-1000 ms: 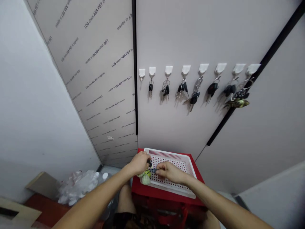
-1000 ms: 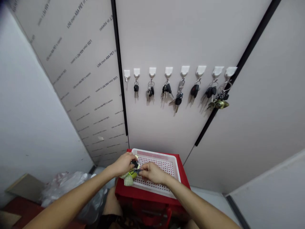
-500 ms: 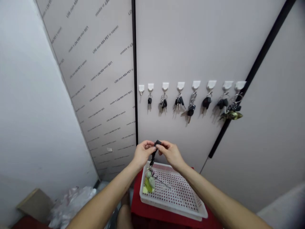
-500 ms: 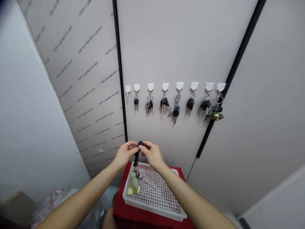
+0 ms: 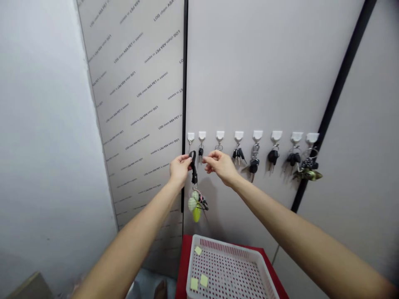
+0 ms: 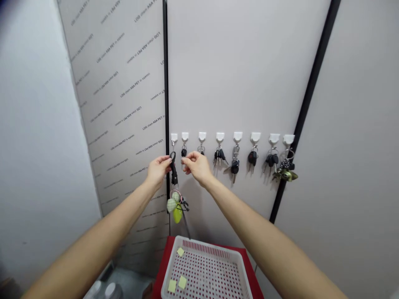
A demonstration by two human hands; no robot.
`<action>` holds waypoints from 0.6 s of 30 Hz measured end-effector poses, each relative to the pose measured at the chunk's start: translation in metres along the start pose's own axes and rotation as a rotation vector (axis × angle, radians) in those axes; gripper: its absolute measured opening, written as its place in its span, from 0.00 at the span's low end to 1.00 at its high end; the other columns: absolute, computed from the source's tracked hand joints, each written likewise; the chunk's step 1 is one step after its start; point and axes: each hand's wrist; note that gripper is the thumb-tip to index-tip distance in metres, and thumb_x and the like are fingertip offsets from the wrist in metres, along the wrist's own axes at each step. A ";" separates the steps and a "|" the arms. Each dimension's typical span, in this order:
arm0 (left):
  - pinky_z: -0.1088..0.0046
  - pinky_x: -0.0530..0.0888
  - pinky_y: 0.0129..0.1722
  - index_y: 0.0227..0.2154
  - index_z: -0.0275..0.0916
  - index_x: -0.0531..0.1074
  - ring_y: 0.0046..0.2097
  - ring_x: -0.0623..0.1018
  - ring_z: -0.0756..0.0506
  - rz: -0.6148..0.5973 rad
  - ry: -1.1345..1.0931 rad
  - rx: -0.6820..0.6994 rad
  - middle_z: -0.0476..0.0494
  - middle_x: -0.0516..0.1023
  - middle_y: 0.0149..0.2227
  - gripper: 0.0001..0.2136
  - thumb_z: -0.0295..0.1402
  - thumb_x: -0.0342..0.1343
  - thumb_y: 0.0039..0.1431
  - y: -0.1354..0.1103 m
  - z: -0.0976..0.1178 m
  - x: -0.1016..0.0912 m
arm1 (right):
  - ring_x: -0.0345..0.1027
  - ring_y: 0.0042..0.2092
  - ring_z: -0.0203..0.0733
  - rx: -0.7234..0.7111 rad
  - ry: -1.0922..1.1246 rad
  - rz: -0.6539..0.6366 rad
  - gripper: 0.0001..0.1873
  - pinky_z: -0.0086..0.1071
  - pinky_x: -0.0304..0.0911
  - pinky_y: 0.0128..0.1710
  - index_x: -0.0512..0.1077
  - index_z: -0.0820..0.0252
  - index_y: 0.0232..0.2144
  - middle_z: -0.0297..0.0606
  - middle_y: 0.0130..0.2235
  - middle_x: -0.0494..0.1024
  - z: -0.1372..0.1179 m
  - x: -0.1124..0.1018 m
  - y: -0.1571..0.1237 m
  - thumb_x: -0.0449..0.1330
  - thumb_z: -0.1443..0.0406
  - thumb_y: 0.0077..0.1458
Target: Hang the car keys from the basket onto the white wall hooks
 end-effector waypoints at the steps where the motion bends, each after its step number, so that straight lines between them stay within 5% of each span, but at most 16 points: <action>1: 0.80 0.65 0.22 0.25 0.32 0.65 0.20 0.67 0.57 0.008 -0.009 0.003 0.51 0.67 0.20 0.07 0.25 0.50 0.38 0.005 0.001 0.000 | 0.59 0.17 0.27 -0.018 -0.033 -0.005 0.10 0.22 0.54 0.13 0.58 0.62 0.23 0.29 0.20 0.67 0.001 0.005 0.005 0.55 0.64 0.34; 6: 0.80 0.64 0.20 0.26 0.33 0.66 0.17 0.64 0.57 0.009 0.069 0.068 0.51 0.67 0.18 0.08 0.27 0.51 0.37 0.022 0.006 -0.003 | 0.59 0.17 0.29 -0.101 -0.188 0.031 0.09 0.21 0.53 0.13 0.61 0.62 0.22 0.30 0.18 0.65 0.005 0.026 0.025 0.51 0.62 0.37; 13: 0.77 0.66 0.24 0.25 0.34 0.67 0.20 0.67 0.55 0.108 0.331 0.172 0.49 0.69 0.21 0.08 0.29 0.50 0.37 0.060 0.015 -0.009 | 0.60 0.22 0.31 -0.268 -0.706 0.303 0.06 0.25 0.55 0.24 0.63 0.62 0.18 0.32 0.18 0.66 -0.005 0.031 0.053 0.48 0.66 0.37; 18: 0.77 0.65 0.26 0.23 0.36 0.67 0.23 0.68 0.54 0.162 0.573 0.253 0.49 0.69 0.21 0.06 0.29 0.50 0.37 0.075 0.011 0.001 | 0.62 0.28 0.35 -0.295 -0.931 0.294 0.08 0.26 0.54 0.27 0.65 0.61 0.23 0.36 0.24 0.70 -0.012 0.032 0.070 0.48 0.66 0.38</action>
Point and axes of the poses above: each hand's wrist, its own y-axis towards the middle knuckle, its own x-axis out of the palm, z = x × y
